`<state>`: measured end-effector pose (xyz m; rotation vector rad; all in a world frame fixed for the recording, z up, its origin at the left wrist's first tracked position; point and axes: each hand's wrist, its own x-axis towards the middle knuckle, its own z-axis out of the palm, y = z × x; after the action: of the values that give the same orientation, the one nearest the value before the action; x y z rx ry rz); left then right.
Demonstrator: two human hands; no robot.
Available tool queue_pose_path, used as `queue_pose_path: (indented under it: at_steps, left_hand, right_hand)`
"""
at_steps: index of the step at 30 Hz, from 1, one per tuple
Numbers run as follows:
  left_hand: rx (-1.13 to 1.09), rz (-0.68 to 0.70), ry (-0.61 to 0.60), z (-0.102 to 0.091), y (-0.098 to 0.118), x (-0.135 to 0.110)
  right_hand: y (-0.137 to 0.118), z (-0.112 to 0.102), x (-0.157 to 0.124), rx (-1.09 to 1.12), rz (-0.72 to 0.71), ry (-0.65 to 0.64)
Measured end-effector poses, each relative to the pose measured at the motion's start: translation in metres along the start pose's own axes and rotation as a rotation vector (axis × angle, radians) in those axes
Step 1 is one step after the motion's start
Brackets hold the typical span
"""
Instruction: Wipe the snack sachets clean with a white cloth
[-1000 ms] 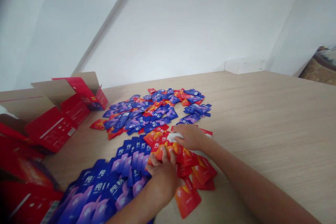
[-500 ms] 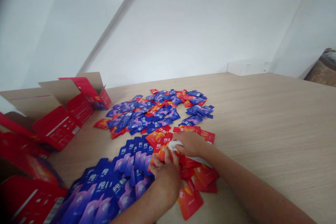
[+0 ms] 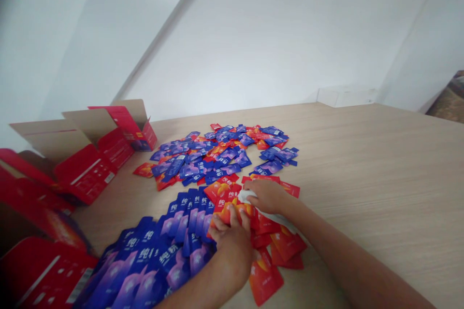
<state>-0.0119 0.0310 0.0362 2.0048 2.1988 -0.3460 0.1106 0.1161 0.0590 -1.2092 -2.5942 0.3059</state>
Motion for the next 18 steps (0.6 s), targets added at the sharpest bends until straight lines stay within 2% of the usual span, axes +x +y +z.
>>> queue_pose_path:
  at_steps: [4,9,12,15,18]
  left_hand:
    - [0.036,0.021,-0.057,0.000,0.000,-0.001]
    - [0.056,0.021,-0.099,-0.007,-0.001,-0.002]
    - [0.038,0.020,-0.151,-0.010,-0.002,0.000]
    - [0.048,0.019,-0.165,-0.010,-0.002,0.001]
    - [0.100,0.017,-0.112,-0.012,-0.001,-0.003]
  right_hand:
    - [0.006,0.000,0.000,0.002,0.010,0.030]
    - [0.007,0.002,0.002,-0.045,0.048,-0.005]
    - [0.006,-0.005,0.001,-0.084,0.082,0.042]
    - [0.003,-0.013,-0.002,-0.044,-0.009,0.030]
    - [0.002,-0.012,-0.003,-0.010,-0.100,-0.086]
